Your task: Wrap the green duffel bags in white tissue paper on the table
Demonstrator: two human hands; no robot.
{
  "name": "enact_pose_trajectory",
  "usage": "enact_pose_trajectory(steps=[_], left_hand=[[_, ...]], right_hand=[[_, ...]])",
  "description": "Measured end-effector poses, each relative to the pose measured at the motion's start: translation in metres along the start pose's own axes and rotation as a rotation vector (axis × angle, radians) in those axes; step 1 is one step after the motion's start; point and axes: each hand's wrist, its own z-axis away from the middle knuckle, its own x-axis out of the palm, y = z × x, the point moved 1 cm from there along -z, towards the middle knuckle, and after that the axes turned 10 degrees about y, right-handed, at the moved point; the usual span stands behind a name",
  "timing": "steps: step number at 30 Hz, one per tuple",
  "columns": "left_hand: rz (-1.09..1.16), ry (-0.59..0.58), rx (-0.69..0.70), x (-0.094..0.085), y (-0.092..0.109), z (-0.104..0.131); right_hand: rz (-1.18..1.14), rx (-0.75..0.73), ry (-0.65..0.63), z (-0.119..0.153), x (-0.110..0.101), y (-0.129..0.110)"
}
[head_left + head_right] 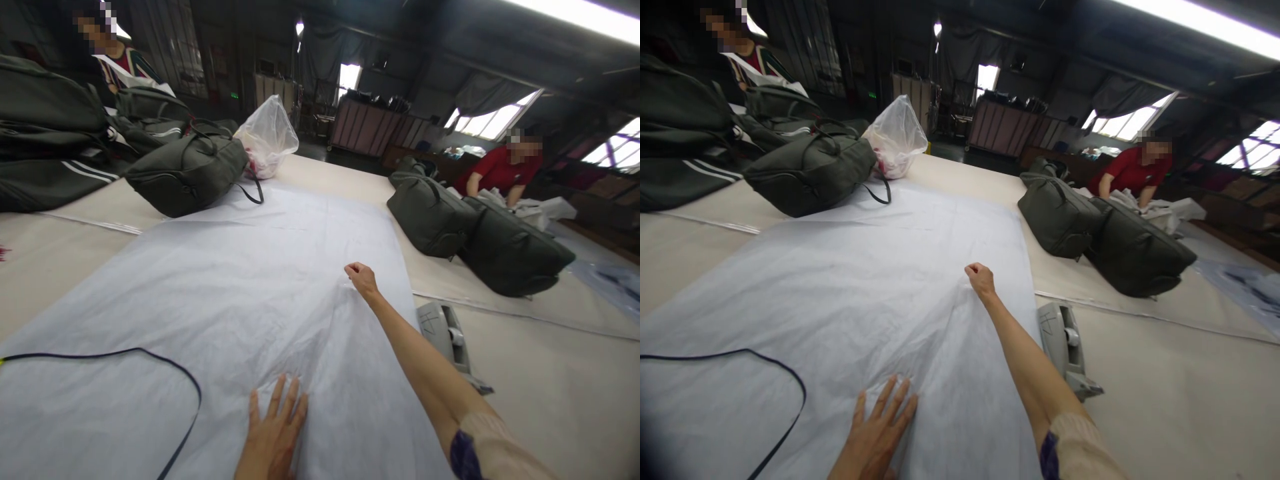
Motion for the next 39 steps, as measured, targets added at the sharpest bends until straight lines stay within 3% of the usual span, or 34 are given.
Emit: enact_pose_trajectory(steps=[6, 11, 15, 21, 23, 25, 28, 32, 35, 39], left_hand=[[-0.04, 0.007, -0.035, 0.012, 0.002, -0.002], [-0.12, 0.03, -0.058, 0.024, 0.003, -0.005], [-0.076, 0.036, -0.021, 0.028, -0.004, -0.006], [-0.031, 0.031, 0.016, 0.02, -0.009, -0.007], [-0.087, 0.03, 0.0, 0.015, -0.005, -0.006], [-0.158, 0.036, -0.005, 0.009, 0.0, -0.004], [-0.227, 0.099, 0.031, 0.0, 0.004, 0.002], [-0.238, 0.284, 0.159, -0.007, 0.0, 0.013], [-0.217, 0.359, 0.271, -0.002, -0.008, 0.032], [-0.133, 0.39, 0.416, 0.016, -0.027, 0.079]], right_hand=[[0.226, -0.22, -0.204, 0.033, 0.019, -0.014], [0.305, -0.233, -0.309, 0.019, 0.009, -0.019], [0.291, -0.212, -0.233, 0.018, -0.008, -0.017], [0.128, -0.165, -0.067, 0.046, -0.013, -0.005], [0.048, -0.095, 0.061, 0.057, -0.03, 0.005], [-0.017, -0.021, 0.185, 0.078, -0.06, 0.022], [-0.068, 0.109, 0.342, 0.133, -0.121, 0.058], [-0.076, 0.39, 0.579, 0.212, -0.192, 0.104], [-0.153, 0.577, 0.602, 0.236, -0.211, 0.126], [-0.352, 0.76, 0.486, 0.229, -0.203, 0.141]])
